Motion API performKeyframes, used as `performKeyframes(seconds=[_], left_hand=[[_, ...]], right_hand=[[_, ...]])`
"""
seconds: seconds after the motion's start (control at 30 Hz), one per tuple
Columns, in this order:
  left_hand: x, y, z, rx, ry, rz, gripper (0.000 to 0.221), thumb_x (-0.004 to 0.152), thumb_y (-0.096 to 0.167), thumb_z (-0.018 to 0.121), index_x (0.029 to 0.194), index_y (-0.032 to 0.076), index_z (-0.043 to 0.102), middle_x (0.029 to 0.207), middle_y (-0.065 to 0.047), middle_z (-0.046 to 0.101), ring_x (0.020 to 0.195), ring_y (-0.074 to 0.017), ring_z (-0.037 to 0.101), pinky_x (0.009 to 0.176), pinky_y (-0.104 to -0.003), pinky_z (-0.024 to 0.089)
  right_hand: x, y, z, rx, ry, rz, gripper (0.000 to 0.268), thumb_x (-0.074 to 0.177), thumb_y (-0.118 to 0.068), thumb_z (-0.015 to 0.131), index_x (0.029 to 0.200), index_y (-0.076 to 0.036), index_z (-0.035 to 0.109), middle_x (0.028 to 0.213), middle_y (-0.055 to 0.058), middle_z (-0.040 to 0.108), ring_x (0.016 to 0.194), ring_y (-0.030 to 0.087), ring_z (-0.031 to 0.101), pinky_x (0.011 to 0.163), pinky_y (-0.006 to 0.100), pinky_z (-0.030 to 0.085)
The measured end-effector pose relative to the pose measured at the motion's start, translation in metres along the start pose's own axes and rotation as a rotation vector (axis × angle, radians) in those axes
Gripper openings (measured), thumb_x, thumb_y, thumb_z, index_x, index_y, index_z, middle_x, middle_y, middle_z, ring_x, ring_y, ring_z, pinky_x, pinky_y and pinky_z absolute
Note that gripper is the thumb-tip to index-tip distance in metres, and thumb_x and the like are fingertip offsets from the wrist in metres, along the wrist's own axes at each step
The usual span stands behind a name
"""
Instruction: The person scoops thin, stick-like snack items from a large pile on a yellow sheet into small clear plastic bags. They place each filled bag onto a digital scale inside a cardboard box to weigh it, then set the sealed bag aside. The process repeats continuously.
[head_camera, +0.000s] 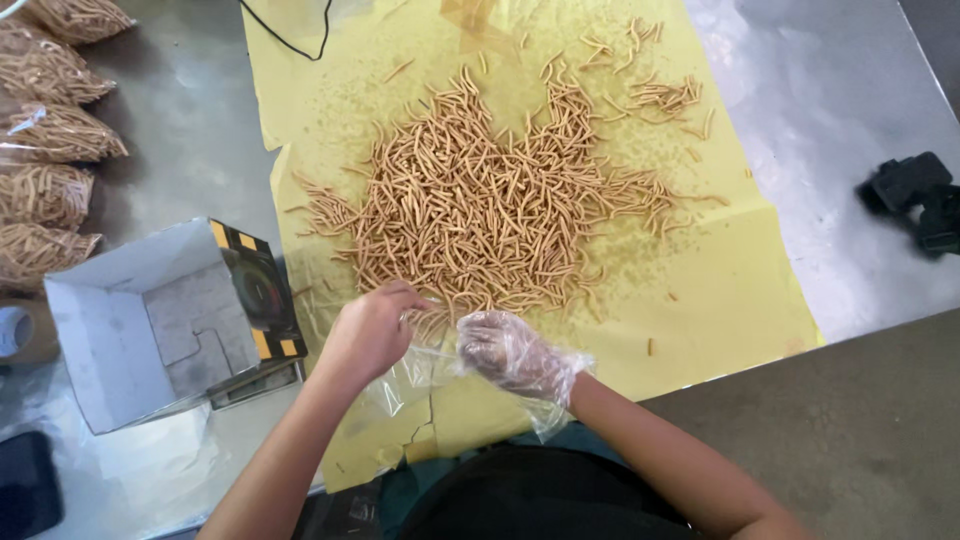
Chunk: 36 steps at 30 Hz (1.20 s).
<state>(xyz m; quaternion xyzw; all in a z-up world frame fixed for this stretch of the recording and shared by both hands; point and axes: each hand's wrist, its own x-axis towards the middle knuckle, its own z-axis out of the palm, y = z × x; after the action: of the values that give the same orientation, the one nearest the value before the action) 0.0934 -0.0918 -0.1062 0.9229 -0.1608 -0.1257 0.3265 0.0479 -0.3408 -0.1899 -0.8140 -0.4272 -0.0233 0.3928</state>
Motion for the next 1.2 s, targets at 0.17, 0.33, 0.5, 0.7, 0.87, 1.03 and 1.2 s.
performKeyframes(seconds=[0.17,0.33,0.5,0.7,0.87,1.03,1.2], left_hand=[[0.056,-0.028,0.020,0.079,-0.228,-0.204,0.035,0.069,0.017,0.081,0.104,0.013,0.079,0.117,-0.009,0.072,0.107,-0.0298,0.069,0.096,-0.039,0.054],[0.095,-0.049,0.036,0.148,-0.188,-0.189,0.024,0.073,0.015,0.077,0.097,0.009,0.075,0.113,-0.012,0.070,0.106,-0.0318,0.067,0.094,-0.043,0.053],[0.093,-0.048,0.042,0.074,-0.075,-0.091,0.010,0.090,0.012,0.063,0.094,0.005,0.069,0.112,-0.010,0.068,0.094,-0.0336,0.069,0.082,-0.046,0.055],[0.093,-0.058,0.032,0.127,0.065,0.025,0.011,0.080,0.008,0.064,0.089,0.007,0.070,0.100,-0.005,0.072,0.097,-0.0325,0.068,0.085,-0.045,0.054],[0.096,-0.054,0.030,0.226,-0.072,-0.139,0.017,0.080,0.005,0.062,0.089,0.011,0.074,0.102,-0.005,0.072,0.099,-0.0299,0.069,0.089,-0.042,0.055],[0.122,-0.034,0.008,0.138,-0.082,-0.303,0.037,0.075,0.008,0.064,0.109,0.017,0.075,0.125,-0.003,0.068,0.100,-0.0313,0.071,0.089,-0.043,0.056],[0.158,-0.022,-0.005,0.138,-0.054,-0.268,0.051,0.069,0.012,0.071,0.119,0.018,0.074,0.136,-0.004,0.063,0.107,-0.0310,0.069,0.095,-0.042,0.055]], right_hand=[[-0.019,0.048,0.006,0.563,0.044,0.504,0.041,0.090,-0.030,0.080,0.126,-0.016,0.064,0.119,0.006,0.071,0.107,0.027,0.071,0.096,0.040,0.060],[-0.026,0.127,-0.009,-0.396,0.239,0.304,0.113,0.076,-0.078,0.068,0.158,-0.009,0.030,0.161,0.020,0.034,0.149,0.044,0.030,0.121,0.059,0.023],[-0.029,0.167,0.008,-0.544,0.154,0.494,0.128,0.064,-0.091,0.057,0.161,-0.016,0.021,0.164,0.031,0.009,0.150,0.055,0.010,0.118,0.069,0.008],[0.028,0.177,0.000,-0.634,-0.096,0.648,0.109,0.072,-0.074,0.067,0.161,-0.033,0.019,0.168,0.022,0.006,0.148,0.052,0.018,0.118,0.065,0.017],[0.074,0.198,-0.024,-0.487,-0.581,0.928,0.098,0.083,-0.038,0.070,0.164,-0.038,0.014,0.172,0.018,-0.001,0.144,0.048,0.029,0.117,0.051,0.032],[0.076,0.235,-0.020,-0.590,-0.666,0.810,0.083,0.097,0.002,0.052,0.168,-0.031,0.023,0.163,0.028,0.023,0.135,0.036,0.047,0.087,0.033,0.061],[0.053,0.253,-0.040,0.693,0.052,1.139,0.064,0.093,-0.008,0.066,0.152,-0.016,0.043,0.129,0.020,0.057,0.104,0.026,0.052,0.087,0.037,0.043]])
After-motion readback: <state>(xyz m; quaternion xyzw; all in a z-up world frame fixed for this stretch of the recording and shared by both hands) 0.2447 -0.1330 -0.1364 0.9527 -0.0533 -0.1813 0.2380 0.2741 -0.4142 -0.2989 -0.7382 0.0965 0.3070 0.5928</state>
